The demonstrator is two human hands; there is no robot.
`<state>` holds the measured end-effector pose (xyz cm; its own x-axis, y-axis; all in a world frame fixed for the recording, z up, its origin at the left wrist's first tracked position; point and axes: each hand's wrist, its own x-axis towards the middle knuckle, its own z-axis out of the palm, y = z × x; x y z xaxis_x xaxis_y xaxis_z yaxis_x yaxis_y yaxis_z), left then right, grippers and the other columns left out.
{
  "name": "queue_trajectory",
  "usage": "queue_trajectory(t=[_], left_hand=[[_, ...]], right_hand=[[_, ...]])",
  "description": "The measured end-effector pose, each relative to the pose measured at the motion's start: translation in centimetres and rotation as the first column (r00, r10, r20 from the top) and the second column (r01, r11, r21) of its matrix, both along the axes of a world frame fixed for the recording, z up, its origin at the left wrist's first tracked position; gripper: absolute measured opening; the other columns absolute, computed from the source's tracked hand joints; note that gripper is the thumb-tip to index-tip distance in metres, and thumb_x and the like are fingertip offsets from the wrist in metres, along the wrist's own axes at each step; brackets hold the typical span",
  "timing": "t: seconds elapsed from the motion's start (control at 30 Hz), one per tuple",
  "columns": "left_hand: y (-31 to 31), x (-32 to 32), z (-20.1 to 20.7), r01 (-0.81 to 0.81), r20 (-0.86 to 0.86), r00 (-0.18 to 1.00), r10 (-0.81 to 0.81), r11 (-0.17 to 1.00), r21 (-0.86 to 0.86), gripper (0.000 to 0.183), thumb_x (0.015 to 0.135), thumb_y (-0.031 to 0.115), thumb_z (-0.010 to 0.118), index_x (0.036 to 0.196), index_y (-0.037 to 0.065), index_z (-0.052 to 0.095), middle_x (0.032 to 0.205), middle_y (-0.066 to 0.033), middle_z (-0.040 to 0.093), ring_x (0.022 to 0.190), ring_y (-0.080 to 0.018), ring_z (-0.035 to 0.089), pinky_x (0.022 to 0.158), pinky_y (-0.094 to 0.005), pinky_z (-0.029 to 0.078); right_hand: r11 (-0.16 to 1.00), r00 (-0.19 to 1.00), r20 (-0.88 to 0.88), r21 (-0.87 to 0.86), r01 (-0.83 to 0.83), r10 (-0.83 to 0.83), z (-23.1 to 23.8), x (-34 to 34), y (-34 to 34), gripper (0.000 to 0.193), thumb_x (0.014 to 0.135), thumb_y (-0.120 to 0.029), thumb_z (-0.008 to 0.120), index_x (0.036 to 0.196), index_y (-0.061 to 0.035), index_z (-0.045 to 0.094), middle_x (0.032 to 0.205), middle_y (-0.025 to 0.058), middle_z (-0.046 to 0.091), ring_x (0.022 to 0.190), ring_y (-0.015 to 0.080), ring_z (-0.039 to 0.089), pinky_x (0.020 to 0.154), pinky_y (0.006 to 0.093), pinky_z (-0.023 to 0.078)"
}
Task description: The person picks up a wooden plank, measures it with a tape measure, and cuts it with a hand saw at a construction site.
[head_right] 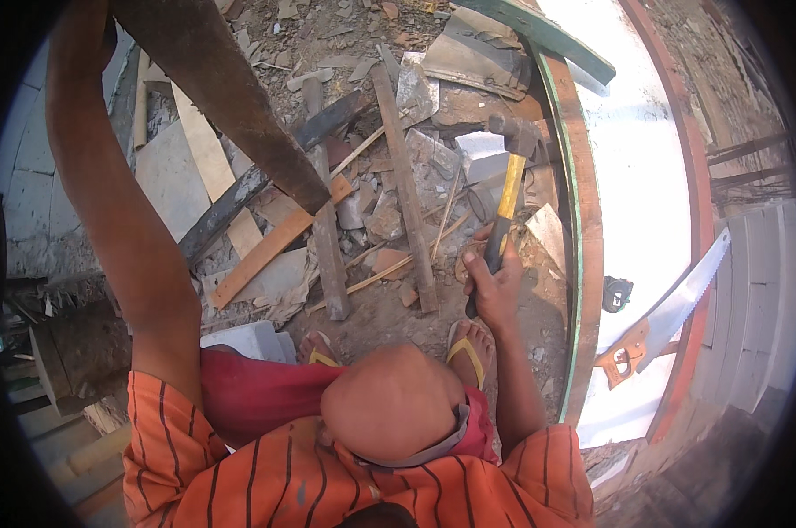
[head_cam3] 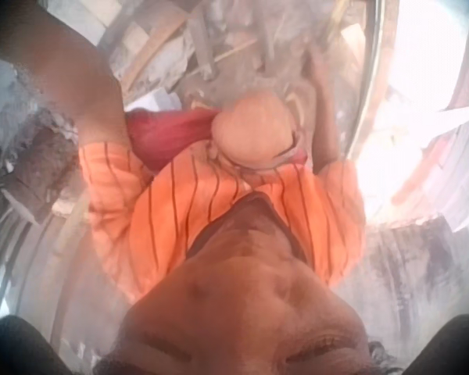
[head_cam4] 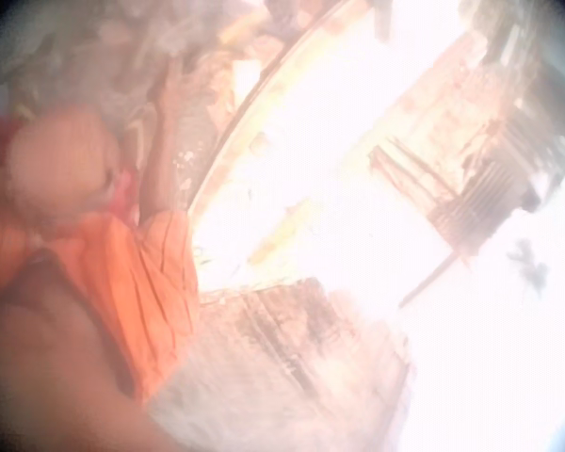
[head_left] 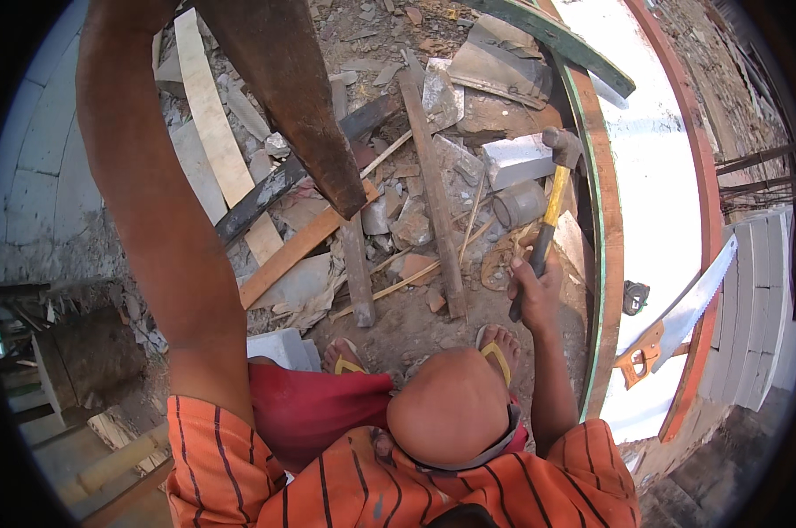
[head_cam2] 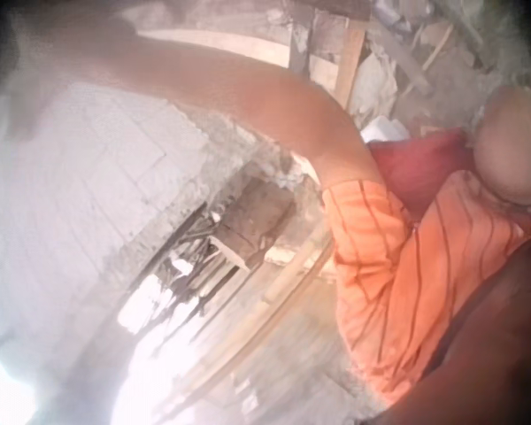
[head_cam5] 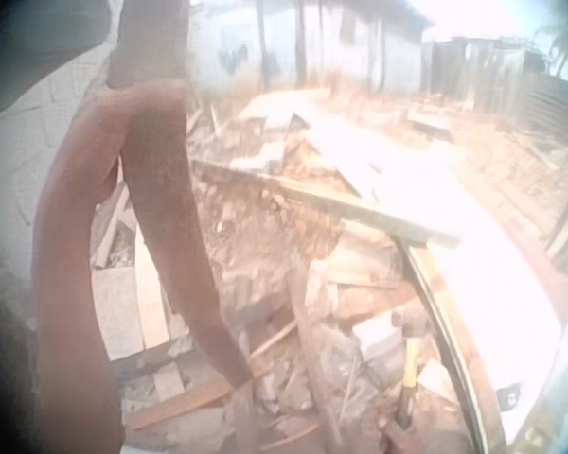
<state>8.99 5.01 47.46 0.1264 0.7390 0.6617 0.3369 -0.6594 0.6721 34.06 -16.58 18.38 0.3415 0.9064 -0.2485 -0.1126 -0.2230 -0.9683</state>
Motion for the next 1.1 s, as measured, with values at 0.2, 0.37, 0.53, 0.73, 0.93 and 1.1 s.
queue_trajectory(t=[0.2, 0.37, 0.53, 0.73, 0.93, 1.1], left_hand=[[3.6, 6.3, -5.4, -0.064, 0.325, 0.941, 0.091, 0.994, -0.093, 0.061, 0.072, 0.019, 0.071, 0.123, -0.007, 0.049, 0.097, -0.0183, 0.063, 0.082, -0.0249, 0.064, 0.071, -0.0338, 0.053], [9.0, 8.1, -15.5, 0.594, 0.574, 0.726, -0.378, 0.766, -0.246, 0.052, 0.084, 0.033, 0.066, 0.125, 0.004, 0.051, 0.104, -0.0093, 0.063, 0.096, -0.0215, 0.062, 0.09, -0.0384, 0.049], [8.5, 10.6, -17.3, 0.907, 0.815, 0.36, -0.454, 0.376, -0.191, 0.072, 0.084, 0.053, 0.061, 0.135, 0.005, 0.045, 0.117, -0.0099, 0.06, 0.114, -0.0236, 0.055, 0.1, -0.0425, 0.044], [8.3, 11.6, -12.6, 0.993, 0.778, 0.116, -0.618, 0.098, -0.07, 0.083, 0.087, 0.069, 0.044, 0.138, 0.004, 0.042, 0.111, -0.0135, 0.062, 0.106, -0.0239, 0.06, 0.09, -0.04, 0.051], [8.6, 11.8, -11.6, 0.851, 0.656, 0.502, -0.563, 0.458, -0.258, 0.063, 0.095, 0.056, 0.037, 0.123, 0.004, 0.056, 0.1, -0.0092, 0.065, 0.086, -0.0154, 0.064, 0.077, -0.0328, 0.053], [7.7, 13.5, -11.8, 0.829, 0.664, 0.518, -0.539, 0.506, -0.237, 0.052, 0.096, 0.047, 0.037, 0.115, 0.004, 0.059, 0.099, -0.0076, 0.064, 0.087, -0.0149, 0.063, 0.078, -0.0311, 0.051]], right_hand=[[0.997, 0.974, 0.228, 0.078, -0.02, 0.001, 5.9, 2.0, -1.0, 0.039, 0.084, -0.008, 0.06, 0.12, -0.0016, 0.047, 0.066, -0.0015, 0.048, 0.049, 0.0075, 0.049, 0.044, 0.0219, 0.04], [1.0, 0.953, 0.303, 0.022, -0.011, 0.004, 8.6, 1.7, -1.8, 0.047, 0.085, -0.008, 0.058, 0.129, -0.0009, 0.044, 0.067, -0.0002, 0.049, 0.05, 0.0074, 0.049, 0.045, 0.0233, 0.04], [0.99, 0.932, 0.353, 0.085, -0.117, 0.08, 11.0, 3.5, -2.2, 0.045, 0.084, -0.013, 0.056, 0.126, -0.0018, 0.045, 0.068, 0.0003, 0.05, 0.051, 0.0079, 0.049, 0.047, 0.0238, 0.04], [0.986, 0.895, 0.42, 0.009, -0.166, 0.147, 17.3, 4.1, -1.4, 0.041, 0.086, -0.032, 0.057, 0.113, -0.0017, 0.05, 0.067, -0.0007, 0.047, 0.049, 0.0064, 0.045, 0.047, 0.0223, 0.038], [0.563, 0.949, 0.253, 0.82, -0.105, -0.19, 27.4, 4.9, -1.5, 0.041, 0.096, -0.042, 0.05, 0.106, -0.0031, 0.043, 0.062, 0.0021, 0.043, 0.041, 0.0101, 0.044, 0.038, 0.0224, 0.036], [0.444, 0.968, 0.179, 0.892, -0.085, -0.175, 28.8, 4.7, -0.5, 0.028, 0.097, -0.035, 0.051, 0.103, -0.0074, 0.047, 0.061, 0.0019, 0.042, 0.051, 0.0144, 0.052, 0.05, 0.0288, 0.045]])
